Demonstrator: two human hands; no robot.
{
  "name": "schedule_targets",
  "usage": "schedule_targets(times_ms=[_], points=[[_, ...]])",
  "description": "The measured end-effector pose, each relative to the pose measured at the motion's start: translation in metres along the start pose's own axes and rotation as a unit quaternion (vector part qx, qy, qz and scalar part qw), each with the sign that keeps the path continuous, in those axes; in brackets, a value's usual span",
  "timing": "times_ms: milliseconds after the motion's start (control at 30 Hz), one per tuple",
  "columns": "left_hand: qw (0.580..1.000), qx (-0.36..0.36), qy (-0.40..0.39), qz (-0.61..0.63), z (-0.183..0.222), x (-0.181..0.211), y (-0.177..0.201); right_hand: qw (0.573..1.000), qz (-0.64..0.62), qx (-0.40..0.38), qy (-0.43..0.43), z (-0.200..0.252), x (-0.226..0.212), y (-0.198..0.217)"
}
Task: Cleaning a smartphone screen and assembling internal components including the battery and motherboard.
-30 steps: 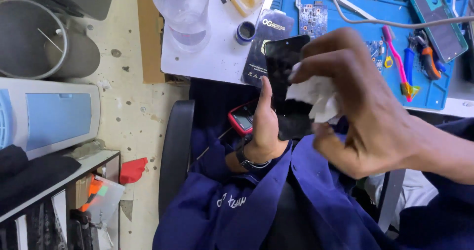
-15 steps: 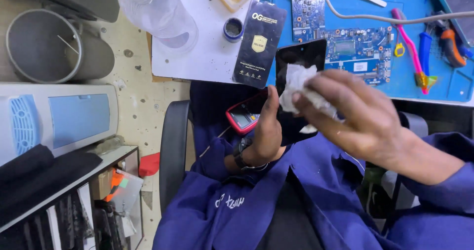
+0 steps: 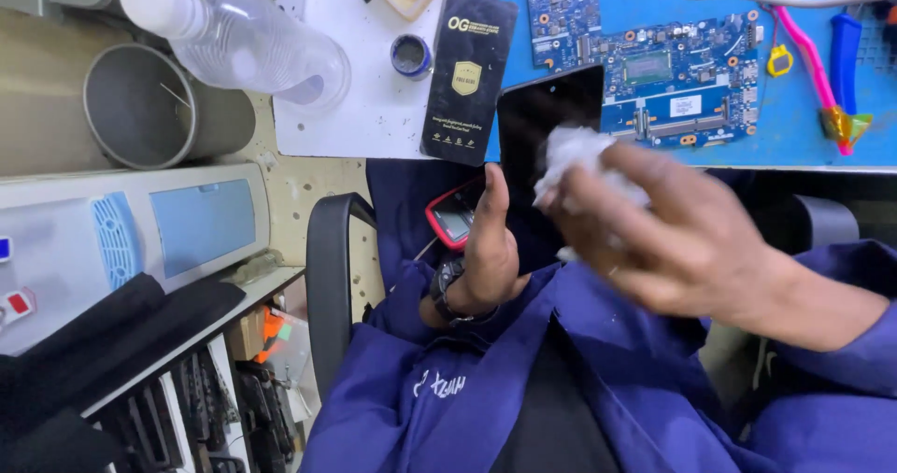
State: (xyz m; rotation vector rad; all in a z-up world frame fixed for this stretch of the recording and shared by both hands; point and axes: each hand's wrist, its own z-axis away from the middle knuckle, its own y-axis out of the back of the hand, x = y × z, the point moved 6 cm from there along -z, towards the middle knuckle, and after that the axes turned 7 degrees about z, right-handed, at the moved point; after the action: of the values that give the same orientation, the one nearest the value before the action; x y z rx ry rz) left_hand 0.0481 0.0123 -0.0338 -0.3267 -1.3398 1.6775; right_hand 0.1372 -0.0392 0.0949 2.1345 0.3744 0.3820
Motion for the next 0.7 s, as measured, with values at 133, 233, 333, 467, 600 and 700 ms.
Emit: schedule_targets(times_ms=[133,233,333,467,600,700], points=[[0.986,-0.055,-0.044,-0.151,-0.004,-0.002,0.008,0.986,-0.148,-0.052,0.059,0.018,-0.015,-0.005],[0.954,-0.094,-0.074,-0.274,0.001,-0.007,0.009,0.992,-0.113,-0.038,0.035,0.023,0.017,0.002],[0.924,-0.15,-0.075,-0.343,0.009,-0.016,-0.004,0.998,-0.006,0.042,0.038,0.023,0.019,0.007],[0.931,-0.164,-0.04,-0.325,0.01,-0.023,-0.003,0.996,0.018,0.036,0.082,0.031,0.012,0.0],[0.958,-0.123,0.043,-0.254,0.01,-0.031,-0.014,0.998,0.034,0.031,-0.03,0.026,0.029,0.008],[0.957,-0.126,0.049,-0.255,0.002,-0.029,-0.022,0.993,0.085,0.042,0.072,0.035,0.014,-0.003]])
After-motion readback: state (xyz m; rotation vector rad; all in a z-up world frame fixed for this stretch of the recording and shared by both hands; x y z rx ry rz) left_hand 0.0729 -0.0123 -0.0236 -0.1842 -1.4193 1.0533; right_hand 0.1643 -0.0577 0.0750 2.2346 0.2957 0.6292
